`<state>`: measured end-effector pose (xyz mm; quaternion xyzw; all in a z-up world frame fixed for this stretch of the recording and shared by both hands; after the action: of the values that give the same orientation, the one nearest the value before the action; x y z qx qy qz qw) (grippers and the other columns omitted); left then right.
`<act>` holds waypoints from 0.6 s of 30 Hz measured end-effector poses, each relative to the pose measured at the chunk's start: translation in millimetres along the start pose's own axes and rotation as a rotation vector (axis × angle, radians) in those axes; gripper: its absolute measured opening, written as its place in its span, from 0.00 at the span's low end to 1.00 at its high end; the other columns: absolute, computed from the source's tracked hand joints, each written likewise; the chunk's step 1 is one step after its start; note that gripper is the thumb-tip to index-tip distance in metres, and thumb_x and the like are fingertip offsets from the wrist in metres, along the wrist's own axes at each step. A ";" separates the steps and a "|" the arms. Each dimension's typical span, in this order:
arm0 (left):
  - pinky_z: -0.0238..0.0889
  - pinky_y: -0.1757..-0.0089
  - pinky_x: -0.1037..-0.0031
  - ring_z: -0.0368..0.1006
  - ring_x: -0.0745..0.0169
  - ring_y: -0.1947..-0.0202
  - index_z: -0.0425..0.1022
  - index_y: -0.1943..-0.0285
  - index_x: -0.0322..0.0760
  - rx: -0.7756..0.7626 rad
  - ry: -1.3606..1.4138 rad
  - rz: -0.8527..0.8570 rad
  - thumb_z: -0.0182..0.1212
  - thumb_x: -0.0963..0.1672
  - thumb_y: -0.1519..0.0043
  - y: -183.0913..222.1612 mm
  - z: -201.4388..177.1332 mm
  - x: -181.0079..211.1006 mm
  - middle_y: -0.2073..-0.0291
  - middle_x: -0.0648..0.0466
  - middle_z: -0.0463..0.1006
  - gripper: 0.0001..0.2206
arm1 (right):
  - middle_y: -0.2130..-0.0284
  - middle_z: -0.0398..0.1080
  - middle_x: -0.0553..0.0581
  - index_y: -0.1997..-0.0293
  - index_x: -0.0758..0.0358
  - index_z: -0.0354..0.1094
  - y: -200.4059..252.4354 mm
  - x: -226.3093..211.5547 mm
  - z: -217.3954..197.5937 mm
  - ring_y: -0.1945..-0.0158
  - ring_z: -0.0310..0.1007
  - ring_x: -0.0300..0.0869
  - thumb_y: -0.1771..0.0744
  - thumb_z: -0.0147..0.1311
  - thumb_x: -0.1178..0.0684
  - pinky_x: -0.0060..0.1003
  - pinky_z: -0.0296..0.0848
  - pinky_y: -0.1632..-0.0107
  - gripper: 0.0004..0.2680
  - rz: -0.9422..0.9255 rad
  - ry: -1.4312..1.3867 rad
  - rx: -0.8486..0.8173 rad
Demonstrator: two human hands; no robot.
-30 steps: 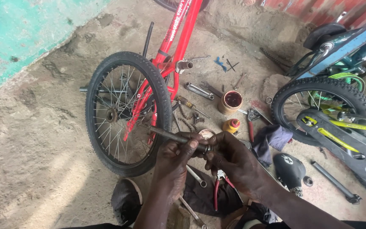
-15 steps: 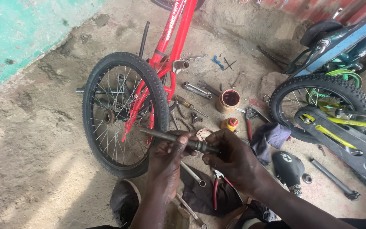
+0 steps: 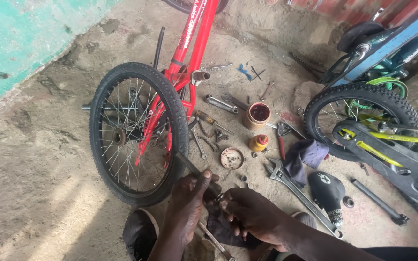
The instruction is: Adjusting the tension and components of a bicycle wheel axle using a wrench and pliers.
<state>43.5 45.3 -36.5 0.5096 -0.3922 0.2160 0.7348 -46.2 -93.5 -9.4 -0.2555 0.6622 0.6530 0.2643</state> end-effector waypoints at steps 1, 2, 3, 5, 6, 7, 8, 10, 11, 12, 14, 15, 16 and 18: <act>0.61 0.69 0.70 0.67 0.62 0.78 0.83 0.58 0.24 -0.001 -0.001 -0.005 0.59 0.48 0.36 1.2 0.9 2.7 0.75 0.47 0.78 0.18 | 0.74 0.67 0.55 0.61 0.65 0.69 -2.4 4.9 0.9 0.75 0.65 0.38 0.27 0.47 0.54 0.33 0.65 0.71 0.08 0.004 -0.003 0.000; 0.64 0.68 0.71 0.69 0.62 0.75 0.81 0.50 0.25 0.009 -0.028 -0.017 0.57 0.47 0.35 1.6 2.0 6.6 0.69 0.45 0.80 0.17 | 0.78 0.65 0.55 0.65 0.64 0.66 -4.9 7.5 1.0 0.77 0.62 0.38 0.27 0.47 0.50 0.34 0.63 0.72 0.11 -0.027 -0.060 0.003; 0.67 0.67 0.71 0.71 0.61 0.73 0.79 0.43 0.25 0.018 -0.056 -0.029 0.55 0.46 0.34 2.1 3.2 11.0 0.63 0.43 0.82 0.18 | 0.82 0.62 0.55 0.70 0.63 0.63 -7.3 9.6 1.0 0.79 0.58 0.39 0.27 0.47 0.47 0.36 0.60 0.73 0.14 -0.059 -0.117 0.006; 0.68 0.66 0.62 0.74 0.51 0.73 0.80 0.48 0.38 0.129 -0.623 0.104 0.49 0.51 0.34 -7.1 -10.0 4.1 0.67 0.45 0.82 0.19 | 0.79 0.63 0.54 0.64 0.64 0.67 -11.3 8.6 -2.3 0.78 0.61 0.39 0.27 0.47 0.49 0.35 0.63 0.75 0.11 -0.059 -0.058 0.052; 0.69 0.65 0.53 0.77 0.41 0.73 0.81 0.52 0.50 0.248 -1.187 0.235 0.42 0.56 0.33 -9.5 -14.5 1.6 0.70 0.47 0.82 0.21 | 0.76 0.63 0.54 0.59 0.65 0.72 -12.1 10.1 -4.0 0.77 0.63 0.38 0.28 0.47 0.51 0.34 0.66 0.76 0.10 -0.050 -0.001 0.093; 0.69 0.65 0.53 0.77 0.41 0.73 0.81 0.52 0.50 0.244 -1.188 0.239 0.42 0.56 0.33 -13.8 -18.1 -6.1 0.70 0.47 0.82 0.21 | 0.76 0.63 0.54 0.59 0.65 0.72 -13.3 10.4 -8.8 0.77 0.63 0.38 0.28 0.47 0.51 0.34 0.66 0.76 0.10 -0.050 -0.003 0.098; 0.70 0.67 0.55 0.76 0.45 0.70 0.77 0.55 0.46 0.279 -1.268 0.452 0.55 0.52 0.38 -15.7 -19.2 -9.5 0.69 0.48 0.79 0.13 | 0.75 0.68 0.52 0.60 0.60 0.72 -14.7 9.7 -15.0 0.75 0.68 0.39 0.28 0.45 0.46 0.36 0.70 0.69 0.12 -0.057 0.373 0.170; 0.72 0.68 0.56 0.76 0.49 0.67 0.74 0.58 0.41 0.314 -1.340 0.667 0.67 0.49 0.42 -17.6 -16.5 -17.8 0.68 0.50 0.77 0.11 | 0.74 0.73 0.51 0.62 0.56 0.72 -10.7 2.7 -21.6 0.72 0.73 0.40 0.29 0.44 0.40 0.39 0.73 0.63 0.13 -0.062 0.749 0.238; 0.66 0.57 0.53 0.68 0.44 0.53 0.74 0.50 0.41 0.136 -1.288 0.766 0.72 0.47 0.47 -17.6 -8.2 -22.5 0.55 0.46 0.73 0.19 | 0.77 0.72 0.50 0.62 0.55 0.71 -5.6 -1.0 -21.8 0.75 0.72 0.38 0.28 0.41 0.43 0.37 0.72 0.65 0.13 -0.008 0.714 0.180; 0.60 0.47 0.50 0.60 0.39 0.39 0.74 0.41 0.40 -0.042 -1.226 0.866 0.78 0.46 0.52 -18.4 1.3 -26.2 0.42 0.42 0.69 0.29 | 0.80 0.70 0.49 0.62 0.55 0.71 -0.7 -5.4 -23.6 0.78 0.71 0.37 0.28 0.39 0.46 0.36 0.71 0.68 0.12 0.045 0.677 0.127; 0.58 0.48 0.55 0.66 0.48 0.49 0.73 0.48 0.38 -0.228 -1.287 0.849 0.71 0.43 0.47 -14.1 11.0 -30.5 0.53 0.47 0.71 0.18 | 0.81 0.69 0.53 0.66 0.62 0.69 -3.9 -4.3 -20.6 0.80 0.68 0.39 0.28 0.42 0.49 0.35 0.68 0.72 0.12 0.054 0.478 0.102; 0.56 0.50 0.59 0.71 0.56 0.59 0.73 0.54 0.36 -0.413 -1.343 0.826 0.64 0.41 0.41 -10.7 17.1 -35.7 0.63 0.52 0.74 0.08 | 0.81 0.68 0.56 0.69 0.68 0.68 -5.2 -3.0 -18.3 0.82 0.66 0.41 0.29 0.45 0.53 0.34 0.66 0.77 0.12 0.063 0.279 0.075; 0.56 0.50 0.59 0.71 0.56 0.59 0.73 0.54 0.36 -0.412 -1.342 0.823 0.64 0.41 0.41 -9.5 17.9 -35.9 0.63 0.52 0.74 0.08 | 0.81 0.68 0.56 0.69 0.68 0.68 -4.9 -4.7 -18.9 0.82 0.66 0.41 0.29 0.45 0.53 0.34 0.66 0.77 0.12 0.064 0.281 0.073; 0.70 0.66 0.61 0.76 0.55 0.68 0.73 0.56 0.37 -0.282 -1.135 0.711 0.63 0.38 0.44 -9.7 14.2 -32.4 0.68 0.50 0.76 0.09 | 0.76 0.73 0.57 0.61 0.68 0.72 -4.2 -8.6 -20.8 0.78 0.69 0.39 0.27 0.45 0.49 0.31 0.70 0.74 0.13 0.092 0.252 0.126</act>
<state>26.0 31.1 -65.5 0.2836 -0.8846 0.0905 0.3590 -37.4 -114.5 -6.5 -0.2877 0.7410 0.5842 0.1642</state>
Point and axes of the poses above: each hand's wrist, its own y-axis away from the middle knuckle, its own z-axis out of the palm, x = y × z, the point moved 3 cm from there along -y, towards the middle knuckle
